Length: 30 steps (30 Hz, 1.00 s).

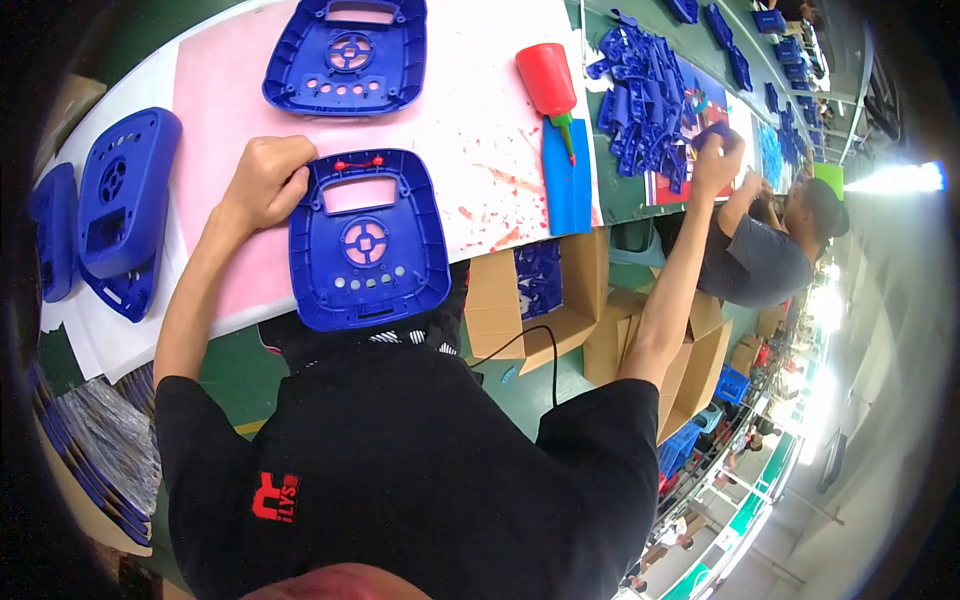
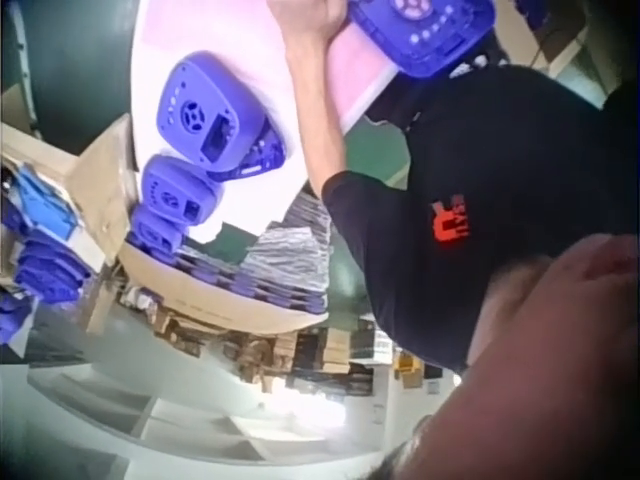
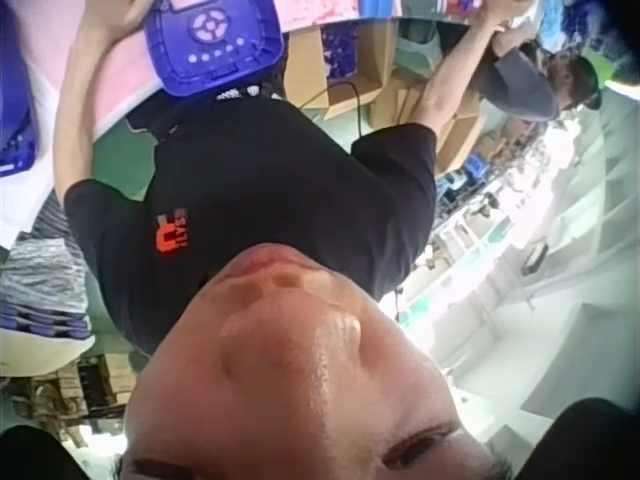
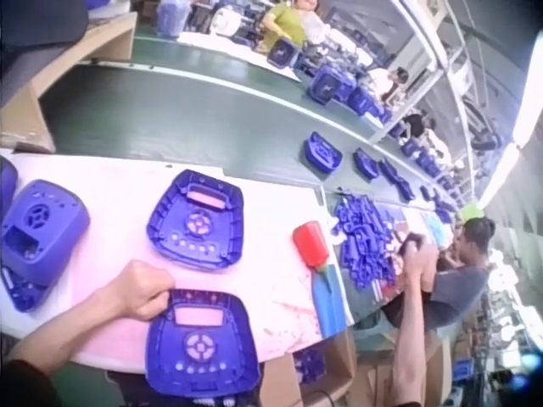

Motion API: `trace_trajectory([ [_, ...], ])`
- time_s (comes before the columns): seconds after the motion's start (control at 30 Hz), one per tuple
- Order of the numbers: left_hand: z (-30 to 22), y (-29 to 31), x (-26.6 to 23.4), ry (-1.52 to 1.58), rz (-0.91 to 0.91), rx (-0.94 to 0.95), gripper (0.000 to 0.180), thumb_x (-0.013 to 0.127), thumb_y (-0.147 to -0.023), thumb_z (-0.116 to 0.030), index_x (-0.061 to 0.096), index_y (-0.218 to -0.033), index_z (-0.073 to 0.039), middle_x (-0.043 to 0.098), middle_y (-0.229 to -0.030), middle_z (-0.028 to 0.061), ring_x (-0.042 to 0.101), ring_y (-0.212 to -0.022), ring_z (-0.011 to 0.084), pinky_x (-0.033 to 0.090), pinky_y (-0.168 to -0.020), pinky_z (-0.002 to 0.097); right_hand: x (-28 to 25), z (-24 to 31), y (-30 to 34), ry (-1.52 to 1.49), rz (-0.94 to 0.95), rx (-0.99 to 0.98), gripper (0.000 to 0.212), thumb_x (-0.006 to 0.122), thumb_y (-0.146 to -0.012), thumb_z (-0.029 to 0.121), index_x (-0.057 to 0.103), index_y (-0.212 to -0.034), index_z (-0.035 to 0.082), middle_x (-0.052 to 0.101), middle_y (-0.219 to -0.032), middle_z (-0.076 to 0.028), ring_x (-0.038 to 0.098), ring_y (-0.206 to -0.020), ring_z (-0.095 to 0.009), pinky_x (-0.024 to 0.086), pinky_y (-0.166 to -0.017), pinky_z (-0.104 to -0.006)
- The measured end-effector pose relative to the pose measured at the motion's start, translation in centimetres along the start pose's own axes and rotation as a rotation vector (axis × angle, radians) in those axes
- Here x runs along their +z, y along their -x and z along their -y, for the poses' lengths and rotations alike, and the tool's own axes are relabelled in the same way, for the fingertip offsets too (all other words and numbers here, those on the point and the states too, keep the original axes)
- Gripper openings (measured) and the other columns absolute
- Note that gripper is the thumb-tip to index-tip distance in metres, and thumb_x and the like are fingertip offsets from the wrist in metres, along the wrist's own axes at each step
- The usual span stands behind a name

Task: Applying lubricant or adhesive to plastic housings and inserting small roller components at an assembly line.

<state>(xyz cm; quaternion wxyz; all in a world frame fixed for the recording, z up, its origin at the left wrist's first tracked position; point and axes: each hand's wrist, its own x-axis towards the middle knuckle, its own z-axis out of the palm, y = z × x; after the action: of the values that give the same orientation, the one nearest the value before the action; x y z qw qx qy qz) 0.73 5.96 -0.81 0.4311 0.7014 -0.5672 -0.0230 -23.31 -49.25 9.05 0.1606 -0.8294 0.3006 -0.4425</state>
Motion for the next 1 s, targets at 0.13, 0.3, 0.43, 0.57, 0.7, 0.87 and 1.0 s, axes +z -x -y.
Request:
trace_trajectory([
  [0.13, 0.0, 0.1, 0.1, 0.035, -0.009, 0.030, 0.008, 0.052, -0.071, -0.005, 0.050, -0.071, 0.002, 0.048, -0.063, 0.0182, 0.051, -0.056, 0.0378, 0.041, -0.054, 0.0457, -0.9, 10.3, 0.2, -0.869, 0.207, 0.548, 0.032, 0.035, -0.092, 0.023, 0.052, -0.107, 0.000, 0.059, -0.082, -0.011, 0.055, -0.056, -0.022, 0.043, -0.048, -0.0329],
  [0.3, -0.2, 0.1, -0.2, 0.002, 0.019, -0.018, 0.010, 0.055, -0.073, -0.010, 0.051, -0.071, 0.000, 0.053, -0.064, 0.0178, 0.055, -0.059, 0.0374, 0.044, -0.055, 0.0464, 2.3, 20.5, 5.2, -1.741, 1.125, 0.661, 0.044, 0.040, -0.097, 0.034, 0.054, -0.117, -0.003, 0.046, -0.061, -0.001, 0.038, -0.045, -0.009, 0.032, -0.043, -0.0233],
  [0.43, -0.1, 0.1, 0.4, -0.007, -0.013, 0.020, 0.012, 0.055, -0.075, -0.013, 0.052, -0.074, -0.001, 0.055, -0.067, 0.0166, 0.057, -0.062, 0.0370, 0.046, -0.056, 0.0461, 4.9, 26.3, 10.2, -1.512, 1.510, 0.761, 0.048, 0.041, -0.097, 0.030, 0.050, -0.115, -0.013, 0.051, -0.060, -0.007, 0.047, -0.041, -0.011, 0.041, -0.038, -0.0209],
  [0.57, 0.1, 0.3, 0.6, -0.005, -0.031, 0.018, 0.013, 0.055, -0.074, -0.012, 0.050, -0.071, -0.001, 0.054, -0.065, 0.0159, 0.057, -0.061, 0.0369, 0.045, -0.056, 0.0462, 6.7, 31.9, 14.6, -1.366, 1.711, 0.685, 0.038, 0.052, -0.092, 0.022, 0.048, -0.110, -0.011, 0.058, -0.067, -0.019, 0.045, -0.034, -0.014, 0.037, -0.034, -0.0210],
  [0.7, -0.2, 0.1, 0.4, -0.014, -0.020, 0.016, 0.014, 0.055, -0.074, -0.012, 0.049, -0.069, -0.001, 0.054, -0.064, 0.0155, 0.056, -0.060, 0.0369, 0.045, -0.056, 0.0464, 7.6, 32.4, 14.3, -0.827, 1.561, 0.254, 0.047, 0.038, -0.097, 0.029, 0.055, -0.117, -0.010, 0.064, -0.079, -0.013, 0.051, -0.060, -0.011, 0.041, -0.058, -0.0224],
  [0.87, 0.2, 0.2, 0.4, -0.009, -0.019, 0.011, 0.014, 0.055, -0.074, -0.013, 0.049, -0.069, -0.001, 0.054, -0.065, 0.0156, 0.057, -0.061, 0.0366, 0.045, -0.056, 0.0464, 10.1, 30.5, 17.4, -0.251, 1.101, -0.361, 0.028, 0.053, -0.093, 0.012, 0.059, -0.113, -0.006, 0.064, -0.087, -0.018, 0.063, -0.083, -0.031, 0.049, -0.076, -0.0372],
  [1.0, 0.1, 0.0, 0.5, -0.011, -0.025, 0.020, 0.013, 0.055, -0.074, -0.013, 0.051, -0.070, -0.001, 0.055, -0.066, 0.0156, 0.058, -0.062, 0.0364, 0.046, -0.057, 0.0462, 10.7, 30.1, 19.4, -0.155, 0.884, -0.675, 0.031, 0.062, -0.087, 0.011, 0.059, -0.114, -0.005, 0.063, -0.101, -0.019, 0.061, -0.093, -0.036, 0.049, -0.082, -0.0418],
])
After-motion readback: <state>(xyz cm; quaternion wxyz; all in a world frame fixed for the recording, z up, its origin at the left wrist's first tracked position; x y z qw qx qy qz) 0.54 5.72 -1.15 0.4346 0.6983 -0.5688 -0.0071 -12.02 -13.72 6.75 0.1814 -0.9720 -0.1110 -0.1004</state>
